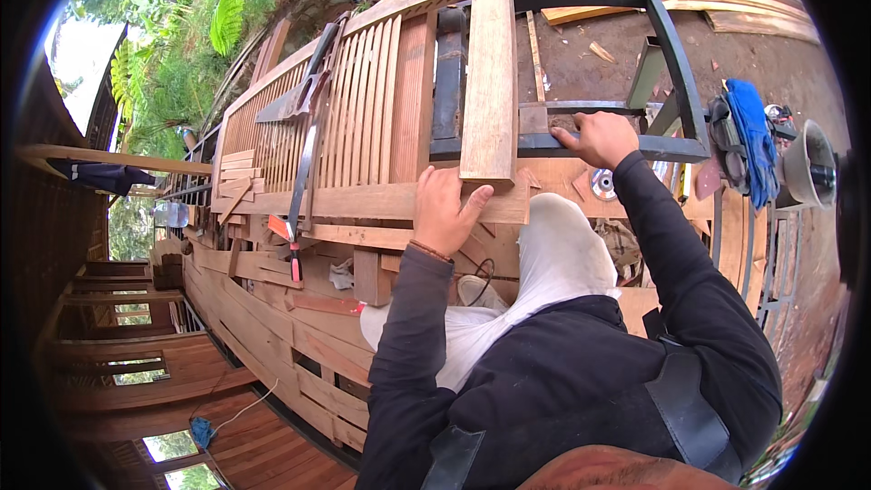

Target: The person uses a corded drill to fasten wooden slats to a metal frame. They then use a hand saw to cut a wooden piece and fit it into the frame, adjusting the slats by hand to complete the assembly.

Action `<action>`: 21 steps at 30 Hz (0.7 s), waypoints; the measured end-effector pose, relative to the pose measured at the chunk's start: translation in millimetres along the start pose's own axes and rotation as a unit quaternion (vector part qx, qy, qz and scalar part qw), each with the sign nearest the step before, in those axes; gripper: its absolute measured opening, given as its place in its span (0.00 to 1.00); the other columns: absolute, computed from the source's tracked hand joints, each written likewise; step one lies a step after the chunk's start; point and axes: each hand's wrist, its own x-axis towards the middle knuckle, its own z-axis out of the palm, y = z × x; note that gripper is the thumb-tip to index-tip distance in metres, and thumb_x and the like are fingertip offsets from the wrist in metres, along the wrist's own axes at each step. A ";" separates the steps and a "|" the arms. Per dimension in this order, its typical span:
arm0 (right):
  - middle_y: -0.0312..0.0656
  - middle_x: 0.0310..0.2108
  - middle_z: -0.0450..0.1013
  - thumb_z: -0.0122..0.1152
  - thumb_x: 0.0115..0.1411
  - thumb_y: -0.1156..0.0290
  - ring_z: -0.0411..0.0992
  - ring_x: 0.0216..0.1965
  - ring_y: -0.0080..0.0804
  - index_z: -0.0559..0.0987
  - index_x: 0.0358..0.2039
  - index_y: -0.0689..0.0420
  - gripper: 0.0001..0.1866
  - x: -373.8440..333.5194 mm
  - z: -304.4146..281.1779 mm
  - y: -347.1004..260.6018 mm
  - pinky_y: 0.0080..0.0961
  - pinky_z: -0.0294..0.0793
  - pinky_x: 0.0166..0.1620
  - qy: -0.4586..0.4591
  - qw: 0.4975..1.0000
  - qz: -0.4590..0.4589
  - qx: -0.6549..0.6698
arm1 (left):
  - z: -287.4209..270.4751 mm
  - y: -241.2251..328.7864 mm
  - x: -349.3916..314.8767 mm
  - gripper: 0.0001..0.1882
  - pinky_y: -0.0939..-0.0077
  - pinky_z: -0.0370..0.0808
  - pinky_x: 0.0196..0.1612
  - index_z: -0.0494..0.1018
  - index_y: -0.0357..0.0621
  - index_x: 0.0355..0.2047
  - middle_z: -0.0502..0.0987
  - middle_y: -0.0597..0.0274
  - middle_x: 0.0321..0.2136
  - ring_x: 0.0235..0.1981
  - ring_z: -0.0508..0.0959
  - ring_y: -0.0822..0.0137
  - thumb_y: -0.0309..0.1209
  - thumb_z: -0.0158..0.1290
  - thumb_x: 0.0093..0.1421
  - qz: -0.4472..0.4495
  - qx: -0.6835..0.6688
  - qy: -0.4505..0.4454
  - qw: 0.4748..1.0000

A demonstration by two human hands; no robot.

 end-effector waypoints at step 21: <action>0.57 0.27 0.81 0.48 0.67 0.33 0.82 0.34 0.56 0.84 0.34 0.59 0.38 5.9 3.3 -0.3 0.49 0.81 0.41 -0.003 0.999 0.010 -0.032 | -1.3 -5.1 12.5 0.28 0.56 0.67 0.40 0.76 0.41 0.29 0.72 0.53 0.23 0.30 0.73 0.48 0.57 0.54 0.68 -0.015 0.026 0.006 1.000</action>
